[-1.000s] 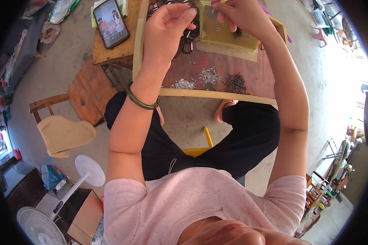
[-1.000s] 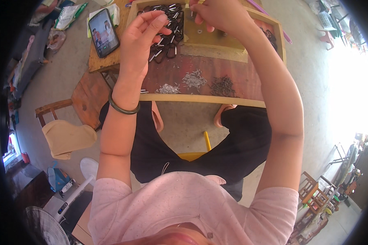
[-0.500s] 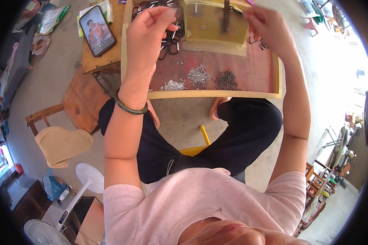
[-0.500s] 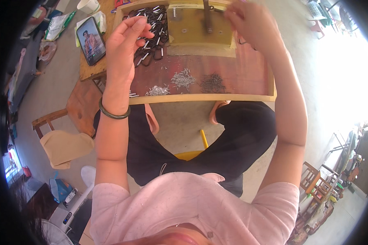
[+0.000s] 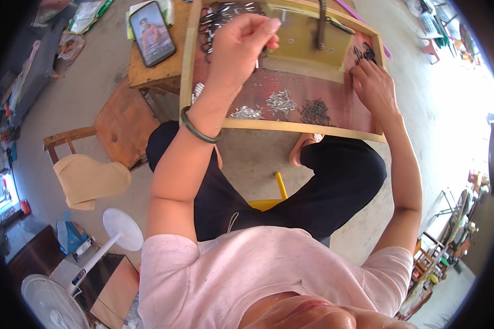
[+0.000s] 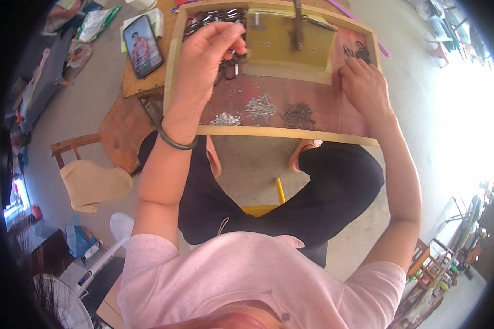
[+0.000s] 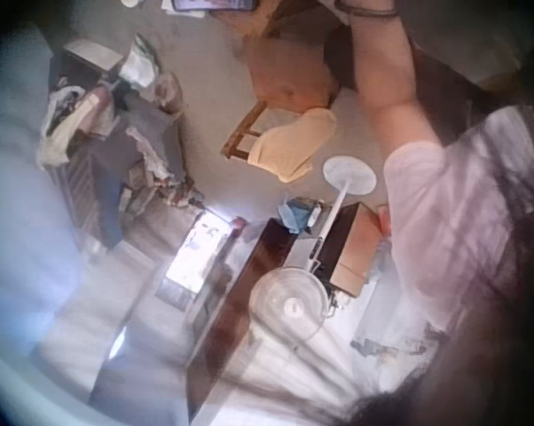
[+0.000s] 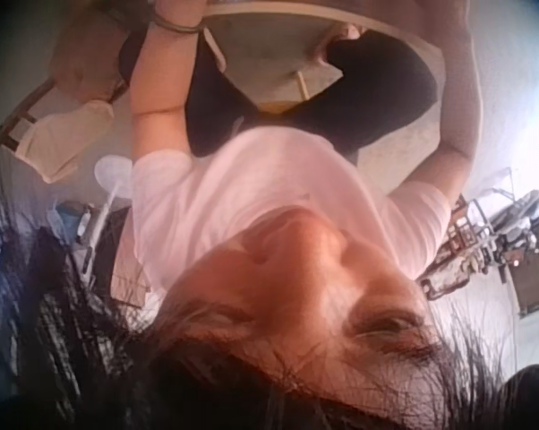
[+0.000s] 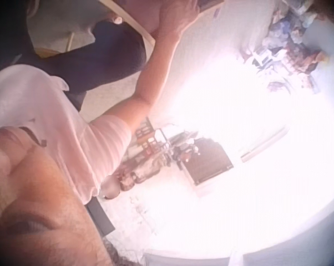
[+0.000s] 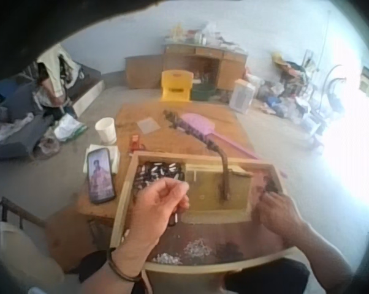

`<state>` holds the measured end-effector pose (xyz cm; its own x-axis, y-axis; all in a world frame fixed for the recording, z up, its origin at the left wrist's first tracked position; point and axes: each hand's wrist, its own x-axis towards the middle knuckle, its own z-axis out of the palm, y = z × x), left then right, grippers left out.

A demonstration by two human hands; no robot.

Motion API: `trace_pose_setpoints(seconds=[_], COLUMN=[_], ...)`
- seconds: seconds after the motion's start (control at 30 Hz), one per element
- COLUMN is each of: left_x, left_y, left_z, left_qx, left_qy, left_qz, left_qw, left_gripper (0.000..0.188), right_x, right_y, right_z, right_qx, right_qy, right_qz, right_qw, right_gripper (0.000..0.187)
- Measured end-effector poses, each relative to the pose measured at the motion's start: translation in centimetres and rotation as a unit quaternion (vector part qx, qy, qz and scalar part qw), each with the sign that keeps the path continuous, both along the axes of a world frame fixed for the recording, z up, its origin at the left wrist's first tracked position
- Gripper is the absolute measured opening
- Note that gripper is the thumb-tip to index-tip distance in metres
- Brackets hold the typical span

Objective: The person picks up metal pins and small metal links from a tray and inserts them into a mechanical assembly fixture by hand.

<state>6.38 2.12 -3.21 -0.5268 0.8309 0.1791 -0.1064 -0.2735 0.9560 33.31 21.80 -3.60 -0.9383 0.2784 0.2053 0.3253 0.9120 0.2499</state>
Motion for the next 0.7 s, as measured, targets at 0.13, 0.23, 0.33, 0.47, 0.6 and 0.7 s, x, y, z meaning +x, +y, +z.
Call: trace_pose_setpoints(seconds=[0.13, 0.23, 0.33, 0.47, 0.6, 0.7], left_x=[0.0, 0.2, 0.6, 0.8, 1.0, 1.0], left_y=[-0.3, 0.1, -0.2, 0.0, 0.1, -0.3], left_z=[0.1, -0.4, 0.0, -0.4, -0.5, 0.7], left_qx=[-0.003, 0.009, -0.015, -0.027, -0.025, -0.083], left_qy=[-0.015, -0.023, -0.011, 0.014, 0.025, 0.012], left_qz=[-0.007, -0.034, -0.034, -0.054, -0.072, -0.160], left_qw=[1.000, 0.999, 0.999, 0.998, 0.997, 0.983], left_gripper=[0.024, 0.023, 0.022, 0.023, 0.029, 0.032], right_x=[0.8, 2.1, 1.3, 0.4, -2.2, -5.0], right_y=[-2.2, 1.1, -0.1, -2.0, -4.4, -6.6], right_z=[2.0, 1.9, 3.8, 6.3, 8.6, 7.5], right_qx=[-0.344, -0.466, -0.420, -0.213, -0.273, -0.215], right_qy=[0.032, -0.015, -0.071, -0.104, 0.000, 0.114], right_qz=[-0.202, -0.229, -0.259, -0.225, -0.125, 0.046], right_qw=[0.917, 0.855, 0.867, 0.945, 0.954, 0.969], right_gripper=[0.016, 0.022, 0.021, 0.013, 0.009, 0.016])
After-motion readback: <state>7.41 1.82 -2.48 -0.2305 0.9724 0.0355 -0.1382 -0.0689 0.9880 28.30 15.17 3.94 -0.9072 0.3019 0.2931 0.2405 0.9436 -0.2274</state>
